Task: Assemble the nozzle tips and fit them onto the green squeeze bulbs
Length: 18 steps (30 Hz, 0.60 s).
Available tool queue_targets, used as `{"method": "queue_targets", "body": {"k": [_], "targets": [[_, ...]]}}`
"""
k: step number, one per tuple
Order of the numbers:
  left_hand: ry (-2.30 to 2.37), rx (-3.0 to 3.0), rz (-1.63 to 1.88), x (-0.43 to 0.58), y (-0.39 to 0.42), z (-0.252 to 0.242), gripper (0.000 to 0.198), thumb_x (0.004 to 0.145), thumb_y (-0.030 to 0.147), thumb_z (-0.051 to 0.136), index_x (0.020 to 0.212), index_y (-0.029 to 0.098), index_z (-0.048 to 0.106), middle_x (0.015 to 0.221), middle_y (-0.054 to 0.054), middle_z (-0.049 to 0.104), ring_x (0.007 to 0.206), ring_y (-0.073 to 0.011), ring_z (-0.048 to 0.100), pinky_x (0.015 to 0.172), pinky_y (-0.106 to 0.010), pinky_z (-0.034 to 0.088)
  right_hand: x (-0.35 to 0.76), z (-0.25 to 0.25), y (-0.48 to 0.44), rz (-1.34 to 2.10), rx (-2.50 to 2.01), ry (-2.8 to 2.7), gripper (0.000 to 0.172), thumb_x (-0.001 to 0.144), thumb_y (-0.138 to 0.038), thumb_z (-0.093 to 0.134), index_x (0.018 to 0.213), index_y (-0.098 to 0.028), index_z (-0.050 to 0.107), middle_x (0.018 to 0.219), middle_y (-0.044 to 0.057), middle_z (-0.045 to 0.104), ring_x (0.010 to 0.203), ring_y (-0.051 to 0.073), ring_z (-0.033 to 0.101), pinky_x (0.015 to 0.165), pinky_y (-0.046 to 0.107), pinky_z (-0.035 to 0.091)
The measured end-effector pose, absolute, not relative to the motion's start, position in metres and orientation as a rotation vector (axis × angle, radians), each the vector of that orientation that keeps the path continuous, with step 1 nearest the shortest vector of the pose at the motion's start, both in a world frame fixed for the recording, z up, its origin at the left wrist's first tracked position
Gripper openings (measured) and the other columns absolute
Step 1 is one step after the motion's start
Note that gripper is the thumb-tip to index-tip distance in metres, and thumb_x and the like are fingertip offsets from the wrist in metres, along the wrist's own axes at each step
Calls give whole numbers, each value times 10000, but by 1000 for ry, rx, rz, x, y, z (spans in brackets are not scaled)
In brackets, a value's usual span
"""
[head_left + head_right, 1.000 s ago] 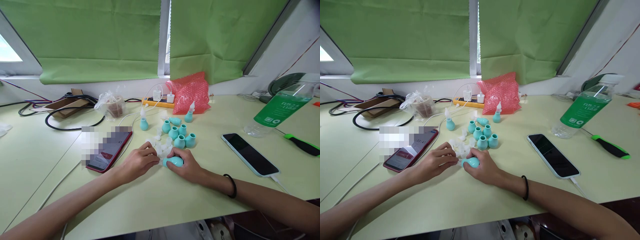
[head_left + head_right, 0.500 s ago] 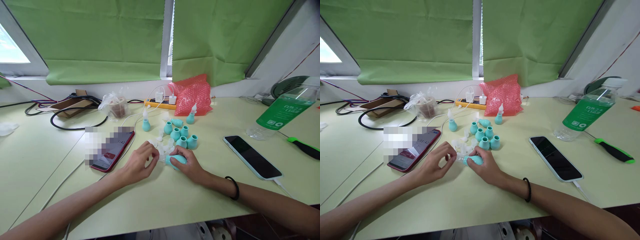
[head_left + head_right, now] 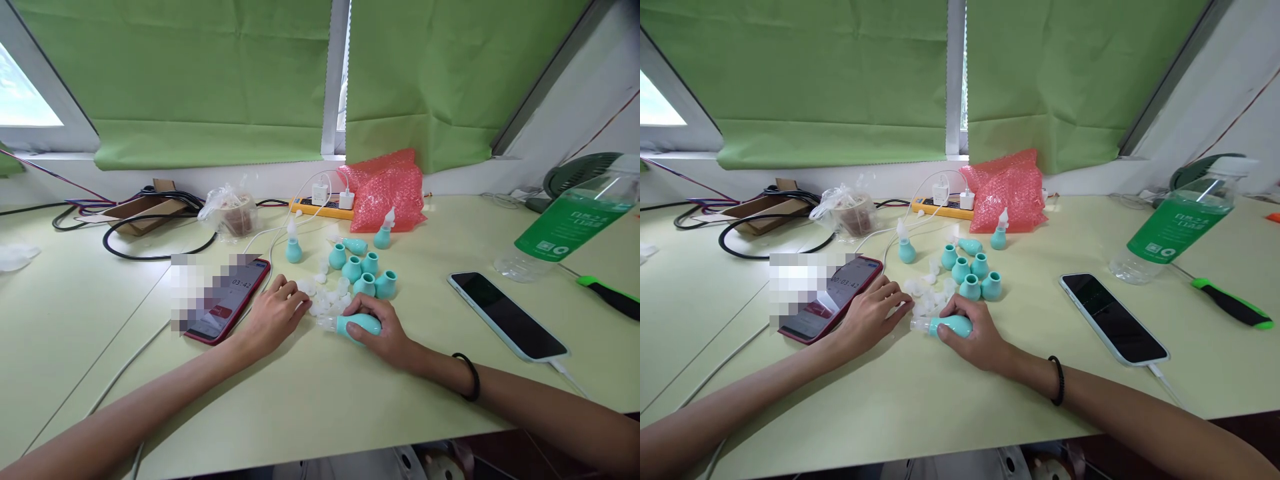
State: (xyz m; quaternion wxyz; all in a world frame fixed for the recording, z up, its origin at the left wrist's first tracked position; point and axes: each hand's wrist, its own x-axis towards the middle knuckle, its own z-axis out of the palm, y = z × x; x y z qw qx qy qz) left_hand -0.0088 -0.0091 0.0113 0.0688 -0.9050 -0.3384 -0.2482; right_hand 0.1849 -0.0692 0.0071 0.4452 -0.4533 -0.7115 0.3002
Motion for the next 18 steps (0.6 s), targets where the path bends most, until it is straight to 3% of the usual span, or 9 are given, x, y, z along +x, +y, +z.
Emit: {"method": "queue_targets", "body": {"k": [4,7,10,13,18], "targets": [[-1060,-2794,-776,-11,-9,16,234,838,223,394,814,136,610,659,-56,562,661,-167,445,535,-266,406,184,9,-69,722,-1124,-1835,98,687,-251,529,744,-179,496,637,-13,505,564,108,468,528,224,389],[-989,-2874,-898,-11,-19,25,261,854,226,341,870,134,585,686,-57,555,674,-160,451,589,-286,420,183,11,-70,719,-1147,-1849,148,707,-244,527,841,-181,525,766,16,570,711,145,532,639,255,428],[-690,-2925,-781,-8,-33,30,393,780,432,403,961,111,542,782,-100,560,744,-211,468,566,-325,436,181,14,-74,720,-1112,-1893,199,741,-256,508,928,-189,527,886,36,593,825,166,544,728,280,428],[-567,-2813,-675,-3,-41,28,402,759,486,411,807,112,551,679,-89,547,692,-222,476,494,-310,423,179,15,-80,715,-1074,-1967,207,755,-265,494,943,-189,532,887,39,601,814,164,554,725,273,431],[-386,-2823,-682,-1,-39,18,380,838,424,332,617,143,462,530,-34,506,509,-148,452,405,-236,349,179,14,-82,731,-1049,-1986,164,698,-267,562,834,-177,581,741,21,611,696,148,564,637,247,445]]}}
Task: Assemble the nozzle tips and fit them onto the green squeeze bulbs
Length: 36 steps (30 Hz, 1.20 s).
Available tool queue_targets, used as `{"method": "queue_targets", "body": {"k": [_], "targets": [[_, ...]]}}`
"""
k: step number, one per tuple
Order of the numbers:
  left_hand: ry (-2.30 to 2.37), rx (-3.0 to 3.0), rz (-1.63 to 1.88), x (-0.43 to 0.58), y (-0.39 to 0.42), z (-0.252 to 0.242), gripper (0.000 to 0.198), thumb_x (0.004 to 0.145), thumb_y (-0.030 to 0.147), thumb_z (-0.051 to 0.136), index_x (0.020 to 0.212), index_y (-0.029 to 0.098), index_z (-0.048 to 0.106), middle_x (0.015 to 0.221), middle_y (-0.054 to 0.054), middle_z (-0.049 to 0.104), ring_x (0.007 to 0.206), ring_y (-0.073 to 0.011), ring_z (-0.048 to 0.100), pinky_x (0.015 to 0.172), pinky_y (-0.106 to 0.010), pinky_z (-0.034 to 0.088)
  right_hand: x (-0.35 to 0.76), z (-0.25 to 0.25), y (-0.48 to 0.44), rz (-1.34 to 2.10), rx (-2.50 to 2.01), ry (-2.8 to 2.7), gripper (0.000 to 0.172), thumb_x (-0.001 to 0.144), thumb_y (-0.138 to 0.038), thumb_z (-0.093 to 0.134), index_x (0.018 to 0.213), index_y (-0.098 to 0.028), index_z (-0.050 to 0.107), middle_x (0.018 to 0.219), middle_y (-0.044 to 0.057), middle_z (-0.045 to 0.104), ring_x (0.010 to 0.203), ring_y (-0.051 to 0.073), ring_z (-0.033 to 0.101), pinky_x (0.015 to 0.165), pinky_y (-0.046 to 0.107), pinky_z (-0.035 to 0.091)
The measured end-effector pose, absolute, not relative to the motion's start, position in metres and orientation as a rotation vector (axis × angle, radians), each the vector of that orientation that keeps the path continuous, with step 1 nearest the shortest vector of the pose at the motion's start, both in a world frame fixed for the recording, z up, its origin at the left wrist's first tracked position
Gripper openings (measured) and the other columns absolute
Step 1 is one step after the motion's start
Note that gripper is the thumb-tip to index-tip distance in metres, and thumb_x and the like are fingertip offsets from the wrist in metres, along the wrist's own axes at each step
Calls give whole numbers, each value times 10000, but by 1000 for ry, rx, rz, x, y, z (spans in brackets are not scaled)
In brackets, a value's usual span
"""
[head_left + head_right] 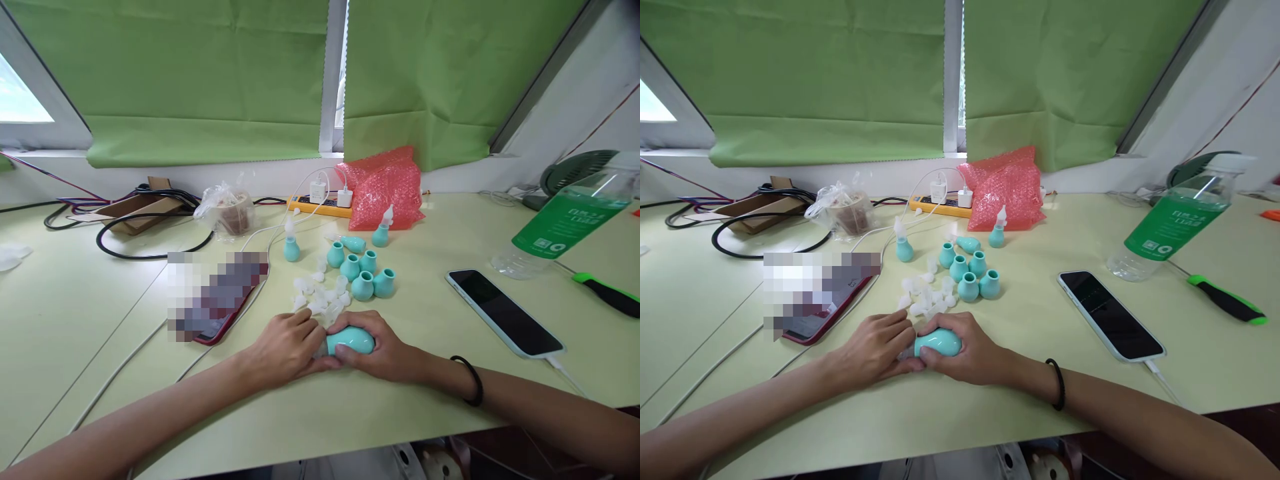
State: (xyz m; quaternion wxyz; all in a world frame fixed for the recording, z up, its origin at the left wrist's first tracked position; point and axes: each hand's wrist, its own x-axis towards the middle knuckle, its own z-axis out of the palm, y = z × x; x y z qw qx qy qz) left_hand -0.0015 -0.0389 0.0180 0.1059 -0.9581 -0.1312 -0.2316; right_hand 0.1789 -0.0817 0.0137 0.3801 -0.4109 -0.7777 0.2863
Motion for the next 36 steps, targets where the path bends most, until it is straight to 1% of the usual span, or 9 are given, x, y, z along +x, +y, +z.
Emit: {"method": "queue_targets", "body": {"k": [5,12,16,19,22,27,30,32,36], "targets": [[-297,-3034,-557,-3,-41,22,423,887,354,181,624,149,443,512,-36,497,462,-132,436,423,-241,340,182,16,-75,1086,-1015,-1946,202,650,-318,623,788,-171,622,701,11,616,657,132,561,593,226,445],[-136,-3130,-661,-1,-51,27,437,895,295,134,611,154,435,501,-43,492,469,-137,419,431,-250,326,191,18,-63,1462,-907,-1958,226,607,-332,650,730,-143,661,610,-4,591,541,86,500,493,185,397],[-24,-3068,-779,-3,-52,25,431,880,301,172,533,173,394,453,-32,455,445,-136,398,402,-260,286,202,13,-54,1773,-757,-1924,338,589,-389,657,778,-109,670,606,14,598,491,70,475,447,176,386],[-162,-2989,-712,-5,-44,19,365,834,259,277,500,173,392,424,-24,444,423,-131,405,399,-258,282,205,11,-52,1885,-675,-1912,363,561,-363,689,802,-93,659,637,27,599,529,83,502,479,188,409],[-471,-2937,-483,-5,-34,12,320,818,306,340,559,155,452,459,-29,501,439,-138,463,409,-247,312,203,15,-53,1936,-549,-1984,374,525,-297,725,825,-88,644,730,46,603,639,114,541,575,209,442],[-787,-2851,-295,-1,-27,10,313,842,376,330,816,121,510,559,-56,591,533,-190,566,425,-245,340,202,24,-51,2003,-401,-2110,418,541,-260,730,897,-74,615,833,83,594,742,148,547,672,251,448],[-948,-2840,-286,-1,-24,14,413,787,476,409,989,121,467,654,-74,631,578,-213,592,432,-241,331,207,34,-49,2013,-323,-2152,405,527,-245,743,867,-77,603,821,90,594,745,163,553,682,284,455],[-1049,-2843,-316,-3,-21,16,505,738,545,434,1016,124,448,666,-67,631,554,-208,585,431,-238,313,213,47,-49,1957,-302,-2164,385,528,-235,744,847,-86,589,807,92,602,764,178,562,713,317,453],[-1100,-2896,-560,-10,-17,17,371,822,452,334,969,130,442,586,-5,572,478,-148,531,457,-229,301,233,80,-53,1722,-380,-2148,326,579,-195,709,853,-110,552,821,100,622,798,193,574,734,362,449]]}}
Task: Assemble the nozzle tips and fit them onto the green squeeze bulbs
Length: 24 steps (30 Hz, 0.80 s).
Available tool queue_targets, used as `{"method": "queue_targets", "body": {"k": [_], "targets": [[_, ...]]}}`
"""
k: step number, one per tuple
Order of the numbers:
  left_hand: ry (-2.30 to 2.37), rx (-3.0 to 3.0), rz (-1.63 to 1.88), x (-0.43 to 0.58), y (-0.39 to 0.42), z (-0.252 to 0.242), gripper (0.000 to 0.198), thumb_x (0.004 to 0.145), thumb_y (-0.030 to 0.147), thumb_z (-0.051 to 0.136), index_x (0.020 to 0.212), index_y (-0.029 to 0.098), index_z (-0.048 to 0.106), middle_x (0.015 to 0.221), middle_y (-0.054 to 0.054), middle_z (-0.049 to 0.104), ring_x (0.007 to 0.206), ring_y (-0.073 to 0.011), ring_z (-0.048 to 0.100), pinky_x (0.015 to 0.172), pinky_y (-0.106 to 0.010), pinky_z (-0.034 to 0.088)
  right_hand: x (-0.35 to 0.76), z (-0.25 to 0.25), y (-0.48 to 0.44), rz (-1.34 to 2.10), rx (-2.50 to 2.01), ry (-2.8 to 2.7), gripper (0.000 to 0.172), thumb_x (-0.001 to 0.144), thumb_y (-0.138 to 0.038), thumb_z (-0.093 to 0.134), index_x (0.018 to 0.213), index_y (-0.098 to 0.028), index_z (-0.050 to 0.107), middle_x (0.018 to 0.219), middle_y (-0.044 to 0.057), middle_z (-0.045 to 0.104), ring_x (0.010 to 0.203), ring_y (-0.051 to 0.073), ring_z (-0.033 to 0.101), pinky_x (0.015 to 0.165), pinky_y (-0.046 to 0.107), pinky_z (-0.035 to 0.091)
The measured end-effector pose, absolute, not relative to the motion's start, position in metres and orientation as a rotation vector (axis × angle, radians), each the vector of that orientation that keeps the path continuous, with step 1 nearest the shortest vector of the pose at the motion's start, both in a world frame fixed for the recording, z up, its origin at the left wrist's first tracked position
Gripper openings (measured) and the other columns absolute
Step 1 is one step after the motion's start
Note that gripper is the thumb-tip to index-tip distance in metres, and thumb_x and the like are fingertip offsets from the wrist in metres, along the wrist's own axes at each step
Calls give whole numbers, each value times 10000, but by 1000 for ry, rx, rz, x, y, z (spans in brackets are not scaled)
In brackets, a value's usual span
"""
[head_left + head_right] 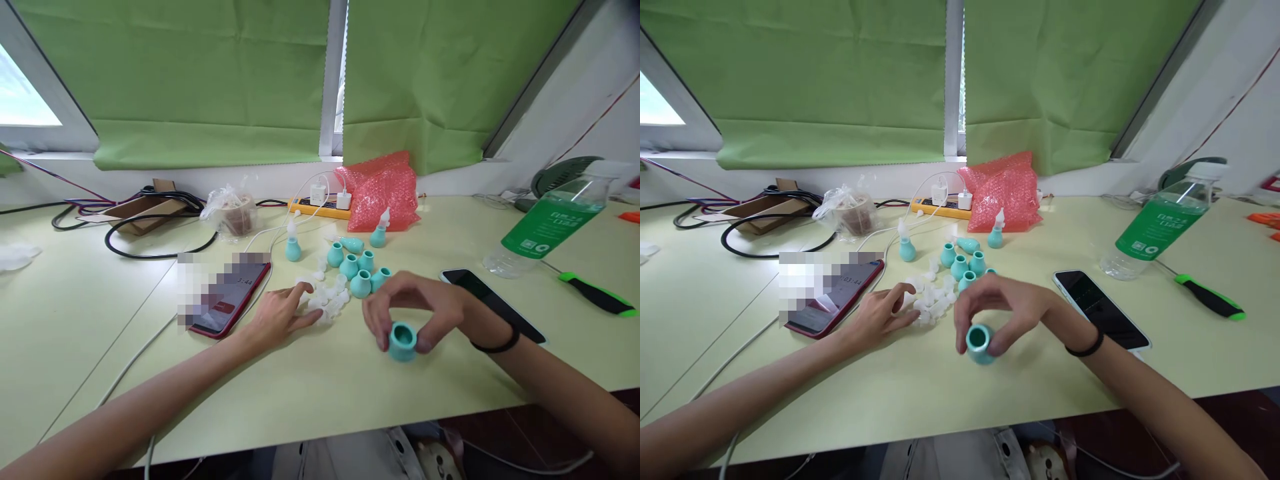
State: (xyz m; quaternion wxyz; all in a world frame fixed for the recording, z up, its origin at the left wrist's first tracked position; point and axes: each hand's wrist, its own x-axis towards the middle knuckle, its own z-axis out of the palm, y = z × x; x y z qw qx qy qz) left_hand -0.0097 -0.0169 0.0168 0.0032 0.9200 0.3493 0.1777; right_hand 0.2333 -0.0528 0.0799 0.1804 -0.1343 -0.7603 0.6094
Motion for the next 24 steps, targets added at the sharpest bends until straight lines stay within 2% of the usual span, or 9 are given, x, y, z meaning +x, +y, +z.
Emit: {"method": "queue_targets", "body": {"k": [4,6,9,11,15,17,19,21,24], "targets": [[957,2845,848,-9,-13,16,261,857,294,265,923,129,456,570,6,540,464,-124,491,474,-227,290,261,106,-53,1317,-701,-2005,252,657,-193,643,879,-163,529,831,66,629,810,192,590,711,359,471],[865,2828,939,-5,-9,15,249,851,255,256,891,128,467,549,11,523,458,-118,475,478,-224,293,275,108,-48,1030,-932,-1897,280,660,-207,640,916,-196,527,852,51,630,840,198,592,703,342,486],[812,2806,976,3,1,20,253,849,241,242,831,140,474,501,31,481,438,-104,446,485,-212,306,293,93,-35,591,-1241,-1797,322,615,-256,665,919,-209,568,898,49,629,849,205,593,736,333,492],[825,2790,994,7,8,28,276,858,239,217,815,144,473,522,28,478,445,-95,441,487,-202,312,303,74,-24,373,-1418,-1745,271,608,-296,653,857,-194,610,896,53,633,791,199,603,736,338,499],[895,2774,981,-2,10,61,305,865,238,217,738,149,479,511,29,441,441,-86,416,476,-194,308,315,37,-11,323,-1591,-1649,282,591,-319,642,807,-142,607,802,70,643,683,193,614,644,322,520],[927,2888,672,-16,0,77,252,834,263,307,714,156,501,477,35,432,433,-93,410,481,-204,314,316,28,-9,326,-1629,-1649,279,593,-328,635,798,-145,592,765,63,642,669,190,616,619,306,516],[935,2987,241,-33,-16,86,193,786,306,406,800,169,541,509,20,493,466,-117,457,499,-225,336,317,26,-10,281,-1663,-1680,292,593,-341,632,818,-159,586,739,49,637,676,189,617,616,298,506],[997,2969,-75,-49,-34,86,217,746,337,460,860,180,556,577,-10,558,501,-148,511,473,-235,342,316,27,-10,240,-1684,-1741,326,583,-347,637,855,-174,586,720,37,630,688,190,615,621,295,498],[1009,2889,-310,-62,-53,73,187,759,239,433,856,171,578,685,-52,607,607,-184,575,503,-250,387,315,30,-7,232,-1672,-1843,322,580,-343,638,853,-180,591,728,33,622,673,182,608,625,294,494]]}}
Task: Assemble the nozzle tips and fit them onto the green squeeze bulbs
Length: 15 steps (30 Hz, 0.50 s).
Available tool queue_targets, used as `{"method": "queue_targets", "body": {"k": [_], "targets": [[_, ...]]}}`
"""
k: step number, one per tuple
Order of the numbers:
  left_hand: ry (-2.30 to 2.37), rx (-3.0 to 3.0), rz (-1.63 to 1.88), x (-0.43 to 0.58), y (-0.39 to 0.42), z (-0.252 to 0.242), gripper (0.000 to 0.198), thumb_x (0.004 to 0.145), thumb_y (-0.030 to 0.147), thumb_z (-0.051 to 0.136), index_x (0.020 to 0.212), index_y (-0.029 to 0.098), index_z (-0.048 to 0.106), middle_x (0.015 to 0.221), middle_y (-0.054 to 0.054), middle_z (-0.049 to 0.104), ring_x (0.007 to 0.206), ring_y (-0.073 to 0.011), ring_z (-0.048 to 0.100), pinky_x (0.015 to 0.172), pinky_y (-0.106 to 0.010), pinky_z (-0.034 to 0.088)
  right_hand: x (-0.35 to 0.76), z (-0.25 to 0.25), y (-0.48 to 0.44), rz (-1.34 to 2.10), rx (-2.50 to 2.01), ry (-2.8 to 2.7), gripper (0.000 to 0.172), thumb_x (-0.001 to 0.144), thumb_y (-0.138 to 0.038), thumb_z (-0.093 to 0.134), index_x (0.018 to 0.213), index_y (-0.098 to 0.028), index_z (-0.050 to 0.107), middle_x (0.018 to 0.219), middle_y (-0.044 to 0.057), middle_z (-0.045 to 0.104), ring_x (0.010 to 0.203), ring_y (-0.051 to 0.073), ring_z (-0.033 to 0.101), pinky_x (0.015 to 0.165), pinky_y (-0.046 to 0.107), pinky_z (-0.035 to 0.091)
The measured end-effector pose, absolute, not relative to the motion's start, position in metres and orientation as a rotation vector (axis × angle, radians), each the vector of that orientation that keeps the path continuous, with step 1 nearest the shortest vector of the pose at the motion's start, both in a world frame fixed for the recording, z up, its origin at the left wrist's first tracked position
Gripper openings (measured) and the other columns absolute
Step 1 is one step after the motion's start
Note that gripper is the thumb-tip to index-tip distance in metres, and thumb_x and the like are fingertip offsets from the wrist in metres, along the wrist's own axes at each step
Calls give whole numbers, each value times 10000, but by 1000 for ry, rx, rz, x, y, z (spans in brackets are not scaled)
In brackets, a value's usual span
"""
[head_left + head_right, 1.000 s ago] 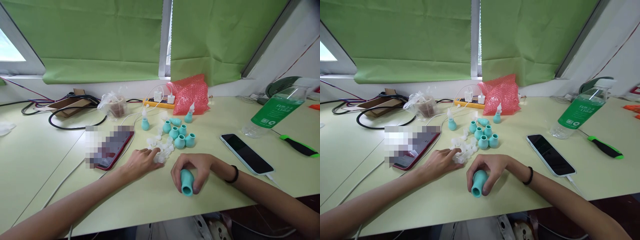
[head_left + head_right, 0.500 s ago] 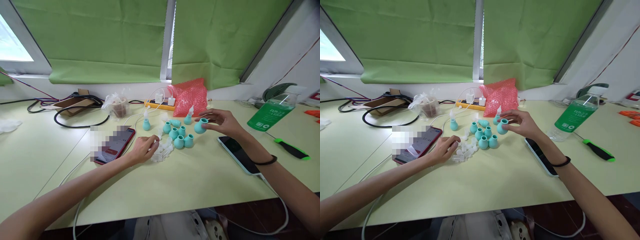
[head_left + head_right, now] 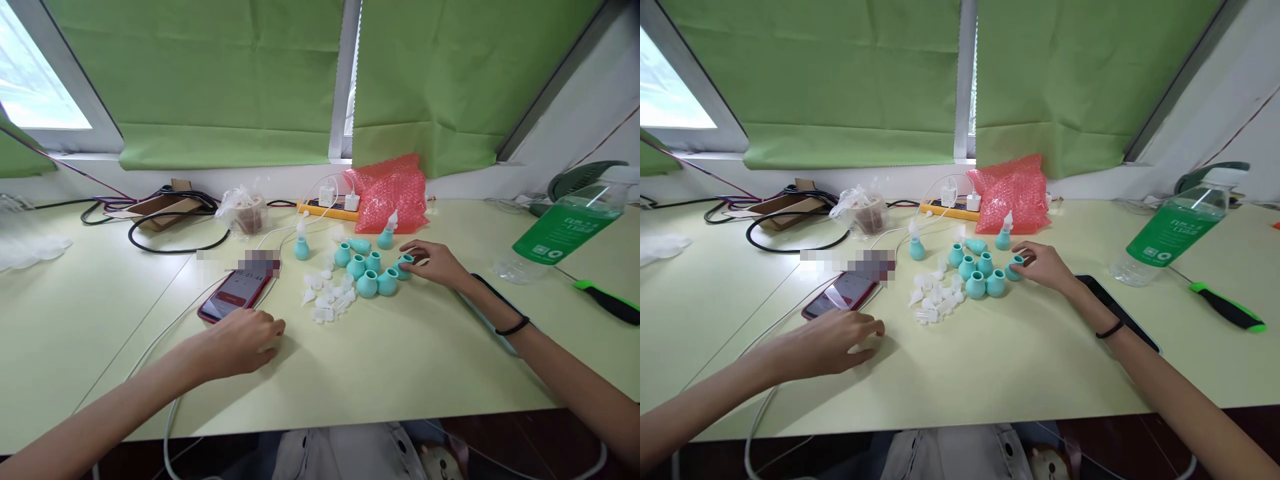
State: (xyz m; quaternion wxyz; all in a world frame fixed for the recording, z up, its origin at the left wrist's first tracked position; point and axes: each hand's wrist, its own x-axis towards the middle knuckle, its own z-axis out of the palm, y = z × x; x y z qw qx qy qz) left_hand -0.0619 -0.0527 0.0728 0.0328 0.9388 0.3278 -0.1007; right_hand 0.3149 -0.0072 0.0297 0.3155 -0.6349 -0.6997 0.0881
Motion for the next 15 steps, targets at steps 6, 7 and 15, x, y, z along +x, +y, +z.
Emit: {"method": "queue_targets", "body": {"k": [6,7,15], "targets": [[1052,2853,-123,-66,-43,47,232,808,154,340,817,163,571,750,-62,610,639,-182,589,523,-252,401,313,26,-4,207,-1584,-1831,303,594,-394,626,778,-158,578,742,51,615,588,167,584,597,317,508],[1053,2844,-87,-64,-39,45,226,806,150,342,820,162,566,762,-63,611,642,-179,589,521,-247,397,313,25,-4,221,-1568,-1823,310,594,-404,626,774,-156,575,749,53,614,596,167,585,601,318,511],[931,2869,220,-38,-24,35,202,762,89,363,770,154,554,724,-47,573,582,-139,534,514,-235,385,311,30,7,351,-1546,-1698,433,675,-470,554,976,-159,537,807,74,635,699,199,614,644,340,505]]}}
